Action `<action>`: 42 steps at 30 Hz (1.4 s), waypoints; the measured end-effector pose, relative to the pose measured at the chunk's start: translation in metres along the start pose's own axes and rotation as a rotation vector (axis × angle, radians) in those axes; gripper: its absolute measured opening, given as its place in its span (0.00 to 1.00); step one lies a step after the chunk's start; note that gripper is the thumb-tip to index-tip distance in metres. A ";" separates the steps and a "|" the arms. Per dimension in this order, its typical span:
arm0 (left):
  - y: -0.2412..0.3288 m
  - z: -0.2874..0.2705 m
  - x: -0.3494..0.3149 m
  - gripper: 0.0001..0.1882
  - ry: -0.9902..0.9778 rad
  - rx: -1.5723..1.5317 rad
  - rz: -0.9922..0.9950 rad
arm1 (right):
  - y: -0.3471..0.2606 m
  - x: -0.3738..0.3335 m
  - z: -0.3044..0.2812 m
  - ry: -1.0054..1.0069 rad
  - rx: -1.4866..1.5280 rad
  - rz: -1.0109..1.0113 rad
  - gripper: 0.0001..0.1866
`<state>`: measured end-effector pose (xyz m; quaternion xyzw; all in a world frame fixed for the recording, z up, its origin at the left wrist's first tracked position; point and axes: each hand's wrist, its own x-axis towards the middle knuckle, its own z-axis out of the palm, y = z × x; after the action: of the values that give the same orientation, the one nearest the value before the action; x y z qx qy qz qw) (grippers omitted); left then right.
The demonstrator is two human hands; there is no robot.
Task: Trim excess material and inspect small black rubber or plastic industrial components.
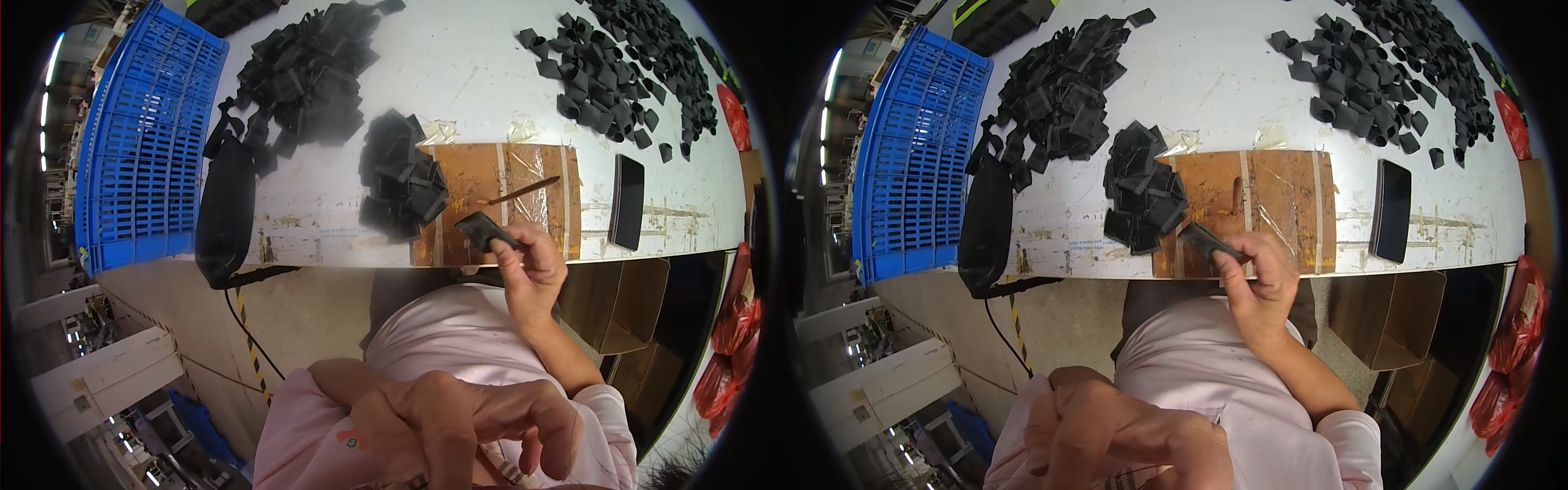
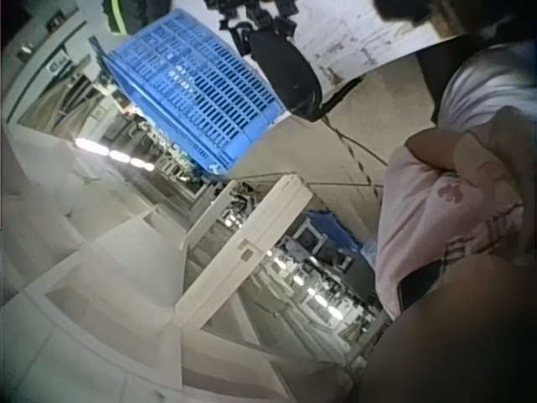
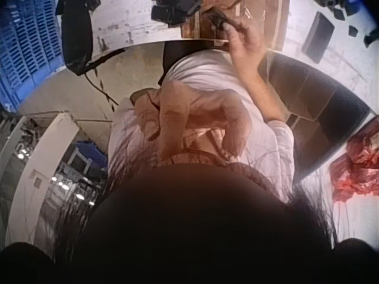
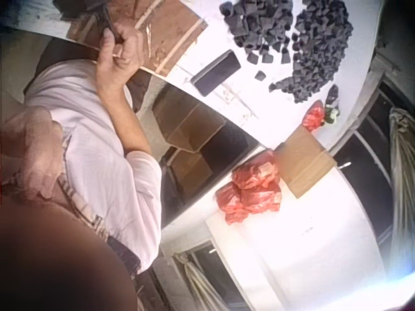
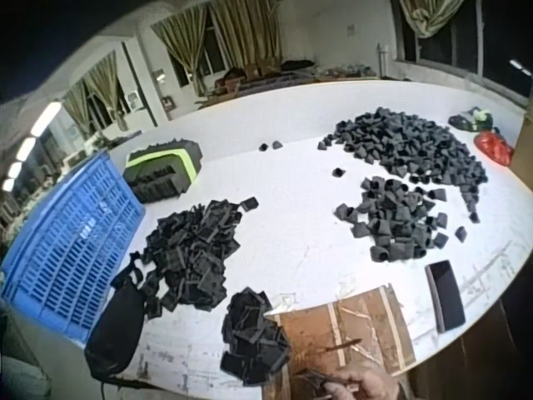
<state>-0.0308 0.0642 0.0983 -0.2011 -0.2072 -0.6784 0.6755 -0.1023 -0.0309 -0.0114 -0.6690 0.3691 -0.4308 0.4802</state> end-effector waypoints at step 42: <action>0.055 -0.086 0.009 0.03 0.719 1.793 -0.281 | -0.034 0.039 -0.020 -0.132 -0.226 -0.286 0.04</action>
<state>0.0244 0.0091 0.0326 0.6331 -0.4500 -0.3643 0.5138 -0.1047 -0.0642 0.0330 -0.7911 0.2840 -0.4057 0.3590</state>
